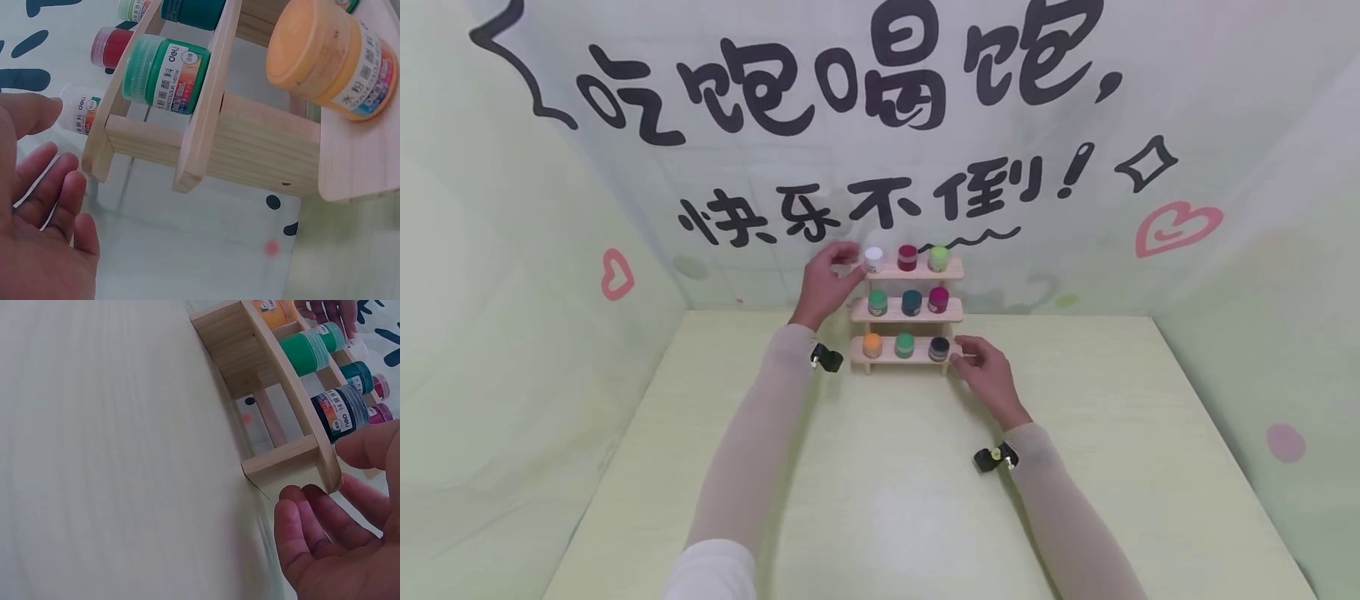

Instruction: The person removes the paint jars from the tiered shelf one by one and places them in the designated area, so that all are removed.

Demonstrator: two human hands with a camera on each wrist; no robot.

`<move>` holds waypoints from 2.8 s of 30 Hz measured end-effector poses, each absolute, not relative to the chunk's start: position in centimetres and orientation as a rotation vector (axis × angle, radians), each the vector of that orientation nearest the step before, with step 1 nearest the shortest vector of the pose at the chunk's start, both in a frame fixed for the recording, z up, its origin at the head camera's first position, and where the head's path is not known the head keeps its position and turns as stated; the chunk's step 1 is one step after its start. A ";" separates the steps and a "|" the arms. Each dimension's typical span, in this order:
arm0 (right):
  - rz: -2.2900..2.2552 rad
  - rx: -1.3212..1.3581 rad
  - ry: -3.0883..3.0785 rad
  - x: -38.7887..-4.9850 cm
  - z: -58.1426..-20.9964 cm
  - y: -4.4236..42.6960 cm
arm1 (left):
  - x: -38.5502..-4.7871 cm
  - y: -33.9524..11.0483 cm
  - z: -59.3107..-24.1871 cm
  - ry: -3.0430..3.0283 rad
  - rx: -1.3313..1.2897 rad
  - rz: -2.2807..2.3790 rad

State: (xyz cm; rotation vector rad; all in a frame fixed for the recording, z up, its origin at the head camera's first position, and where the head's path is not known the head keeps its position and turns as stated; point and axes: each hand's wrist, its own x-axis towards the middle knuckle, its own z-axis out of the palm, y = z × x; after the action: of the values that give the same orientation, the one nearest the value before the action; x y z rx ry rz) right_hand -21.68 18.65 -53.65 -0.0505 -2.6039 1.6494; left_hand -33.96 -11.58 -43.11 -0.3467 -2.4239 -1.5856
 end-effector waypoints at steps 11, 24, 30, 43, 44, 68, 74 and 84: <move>1.682 -0.100 -2.580 -21.9 -53.7 18.7 | -34.5 -10.4 -43.9 -2.476 -0.338 -1.610; 1.724 -0.125 -2.552 -21.8 -53.8 18.2 | -34.3 -10.5 -44.3 -2.472 -0.301 -1.650; 1.704 -0.098 -2.542 -22.0 -53.8 18.3 | -34.2 -11.2 -44.6 -2.442 -0.276 -1.678; 1.779 -0.110 -2.537 -22.0 -53.6 18.6 | -33.0 -14.0 -44.5 -2.285 -0.255 -1.851; 1.787 -0.112 -2.533 -22.0 -53.6 18.6 | -32.9 -14.2 -44.6 -2.275 -0.254 -1.868; 1.920 -0.124 -2.485 -22.5 -53.9 19.0 | -30.5 -18.0 -47.4 -2.231 -0.192 -1.961; 1.928 -0.144 -2.500 -22.5 -53.8 19.1 | -29.8 -18.8 -48.6 -2.286 -0.169 -1.930; 1.920 -0.143 -2.500 -22.6 -53.9 19.0 | -28.8 -19.7 -50.6 -2.355 -0.103 -1.923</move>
State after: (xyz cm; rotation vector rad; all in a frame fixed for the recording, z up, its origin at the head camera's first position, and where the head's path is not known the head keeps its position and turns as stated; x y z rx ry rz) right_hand -22.63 19.05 -53.94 -0.1429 -2.4995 1.9199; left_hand -28.83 -19.73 -50.63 -0.1035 -2.3545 -1.9230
